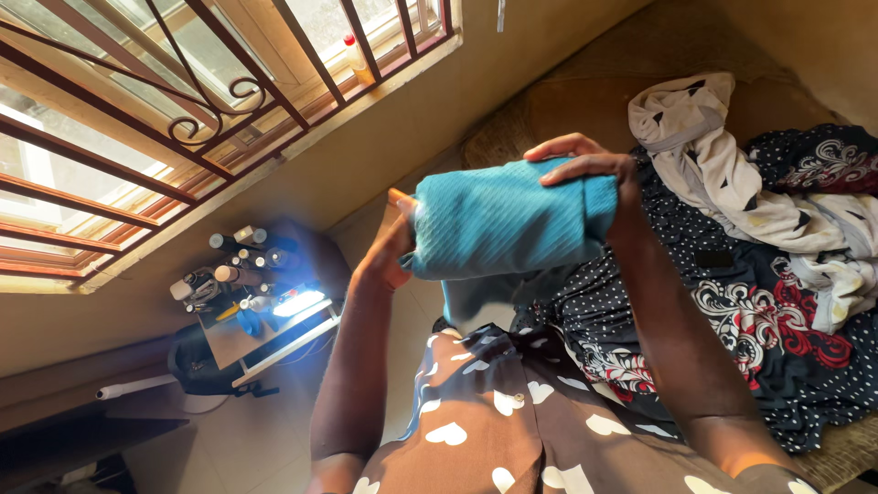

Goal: The person packs clothes into a suitcase by picking up items from a pile on the floor, folding them by hand, and placing them into the open compartment.

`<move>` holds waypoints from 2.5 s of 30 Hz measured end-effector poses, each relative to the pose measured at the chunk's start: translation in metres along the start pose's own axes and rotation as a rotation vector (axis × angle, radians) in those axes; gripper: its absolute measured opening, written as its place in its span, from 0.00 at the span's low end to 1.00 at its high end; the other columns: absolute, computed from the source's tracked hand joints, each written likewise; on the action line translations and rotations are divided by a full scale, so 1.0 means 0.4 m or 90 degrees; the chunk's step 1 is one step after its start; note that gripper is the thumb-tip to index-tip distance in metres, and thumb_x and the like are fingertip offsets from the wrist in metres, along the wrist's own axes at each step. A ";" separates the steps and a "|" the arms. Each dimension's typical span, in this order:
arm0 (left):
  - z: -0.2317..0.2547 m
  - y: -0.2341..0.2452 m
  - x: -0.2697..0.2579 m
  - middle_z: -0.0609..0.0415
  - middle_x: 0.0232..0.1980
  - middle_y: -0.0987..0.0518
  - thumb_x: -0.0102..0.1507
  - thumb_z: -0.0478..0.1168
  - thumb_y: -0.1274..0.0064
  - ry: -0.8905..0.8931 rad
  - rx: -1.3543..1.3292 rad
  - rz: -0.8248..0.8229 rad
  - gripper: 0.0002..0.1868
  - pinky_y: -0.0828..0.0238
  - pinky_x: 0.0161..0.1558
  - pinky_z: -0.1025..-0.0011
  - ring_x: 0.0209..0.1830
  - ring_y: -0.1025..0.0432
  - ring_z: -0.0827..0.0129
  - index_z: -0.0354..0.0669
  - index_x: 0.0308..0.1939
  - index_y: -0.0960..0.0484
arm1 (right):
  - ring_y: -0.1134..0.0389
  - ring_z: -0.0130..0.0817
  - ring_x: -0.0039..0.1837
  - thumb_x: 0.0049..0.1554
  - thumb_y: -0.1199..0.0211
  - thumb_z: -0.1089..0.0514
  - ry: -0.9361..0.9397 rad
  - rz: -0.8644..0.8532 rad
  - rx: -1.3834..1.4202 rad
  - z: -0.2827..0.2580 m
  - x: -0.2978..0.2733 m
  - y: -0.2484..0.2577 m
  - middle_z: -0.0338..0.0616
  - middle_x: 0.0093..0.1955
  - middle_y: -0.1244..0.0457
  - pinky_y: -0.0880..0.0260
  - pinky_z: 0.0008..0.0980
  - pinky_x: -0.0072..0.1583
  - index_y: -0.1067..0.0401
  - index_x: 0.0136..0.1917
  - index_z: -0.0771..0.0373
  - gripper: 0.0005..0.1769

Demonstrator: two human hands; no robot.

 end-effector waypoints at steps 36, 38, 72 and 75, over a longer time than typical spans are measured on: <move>0.066 -0.111 0.009 0.49 0.54 0.19 0.53 0.26 0.32 -0.252 0.223 0.056 0.32 0.26 0.63 0.59 0.56 0.24 0.61 0.34 0.61 0.25 | 0.34 0.34 0.70 0.49 0.27 0.67 -0.334 -0.106 0.158 0.068 -0.038 0.061 0.44 0.69 0.35 0.34 0.37 0.71 0.39 0.74 0.64 0.42; 0.083 -0.108 -0.002 0.51 0.55 0.19 0.54 0.27 0.32 -0.282 0.268 0.021 0.32 0.27 0.64 0.62 0.57 0.25 0.64 0.36 0.62 0.26 | 0.35 0.37 0.70 0.49 0.28 0.67 -0.382 -0.156 0.070 0.074 -0.045 0.056 0.46 0.69 0.35 0.34 0.40 0.70 0.39 0.74 0.66 0.41; -0.023 0.058 0.068 0.47 0.61 0.20 0.60 0.41 0.31 -0.191 0.424 -0.078 0.33 0.25 0.61 0.65 0.59 0.25 0.68 0.31 0.65 0.24 | 0.29 0.39 0.63 0.54 0.34 0.58 -0.040 -0.146 -0.080 -0.094 -0.026 0.065 0.53 0.63 0.33 0.27 0.35 0.66 0.18 0.48 0.59 0.09; -0.118 0.163 0.131 0.50 0.62 0.22 0.64 0.44 0.39 -0.098 0.313 0.030 0.29 0.25 0.59 0.65 0.58 0.27 0.70 0.35 0.67 0.26 | 0.29 0.39 0.63 0.53 0.33 0.58 -0.015 -0.124 -0.083 -0.087 -0.026 0.068 0.52 0.63 0.33 0.26 0.35 0.66 0.19 0.49 0.59 0.10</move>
Point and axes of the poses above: each hand's wrist, its own x-axis towards the middle knuckle, its own y-axis out of the back of the hand, z = x × y, the point moved 2 cm from there along x, towards the middle knuckle
